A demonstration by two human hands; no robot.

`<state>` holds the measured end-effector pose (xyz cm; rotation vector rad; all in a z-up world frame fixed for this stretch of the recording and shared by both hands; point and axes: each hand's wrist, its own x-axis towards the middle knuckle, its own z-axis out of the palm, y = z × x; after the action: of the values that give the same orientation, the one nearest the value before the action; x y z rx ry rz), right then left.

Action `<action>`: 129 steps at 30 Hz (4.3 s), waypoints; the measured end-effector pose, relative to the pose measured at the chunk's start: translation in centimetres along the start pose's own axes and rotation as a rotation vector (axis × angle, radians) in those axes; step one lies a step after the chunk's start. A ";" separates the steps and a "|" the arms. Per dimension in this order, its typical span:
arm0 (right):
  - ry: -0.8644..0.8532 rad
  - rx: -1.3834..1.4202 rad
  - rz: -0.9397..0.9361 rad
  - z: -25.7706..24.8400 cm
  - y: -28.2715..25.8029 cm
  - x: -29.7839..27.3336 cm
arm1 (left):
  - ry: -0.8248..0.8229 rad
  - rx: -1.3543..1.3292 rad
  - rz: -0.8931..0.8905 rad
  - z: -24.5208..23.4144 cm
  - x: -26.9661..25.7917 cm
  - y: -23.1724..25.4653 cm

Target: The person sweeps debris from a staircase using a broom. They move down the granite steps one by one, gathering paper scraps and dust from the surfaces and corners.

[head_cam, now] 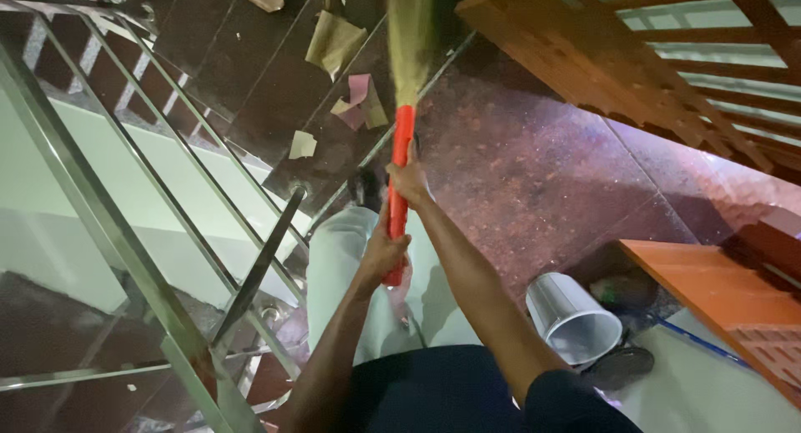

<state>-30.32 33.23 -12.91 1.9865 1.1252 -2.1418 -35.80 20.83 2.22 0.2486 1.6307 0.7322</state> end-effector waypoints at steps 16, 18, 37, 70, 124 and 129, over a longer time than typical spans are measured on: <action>0.186 -0.530 0.225 7.2 8.6 8.9 | -0.277 -0.264 -0.409 -8.1 8.0 -5.7; 0.201 -0.496 0.244 10.0 9.8 9.8 | -0.286 -0.224 -0.422 -10.8 9.1 -7.6; -0.184 -0.464 -0.181 35.6 2.8 11.4 | 0.185 -0.204 0.084 -26.0 6.1 -7.6; -0.099 -0.048 0.005 27.2 -4.3 9.7 | 0.113 -0.054 -0.116 -24.0 9.1 1.9; 0.250 1.362 -0.265 21.7 -7.0 21.2 | -1.136 1.142 -0.268 -22.9 25.3 22.5; 0.314 1.553 -0.234 26.6 -8.7 16.4 | -1.344 1.225 -0.166 -27.5 22.9 21.5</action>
<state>-60.57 33.80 -24.70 2.6370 -0.8295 -3.3339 -71.78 41.25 -2.92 1.1539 0.5433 -0.6310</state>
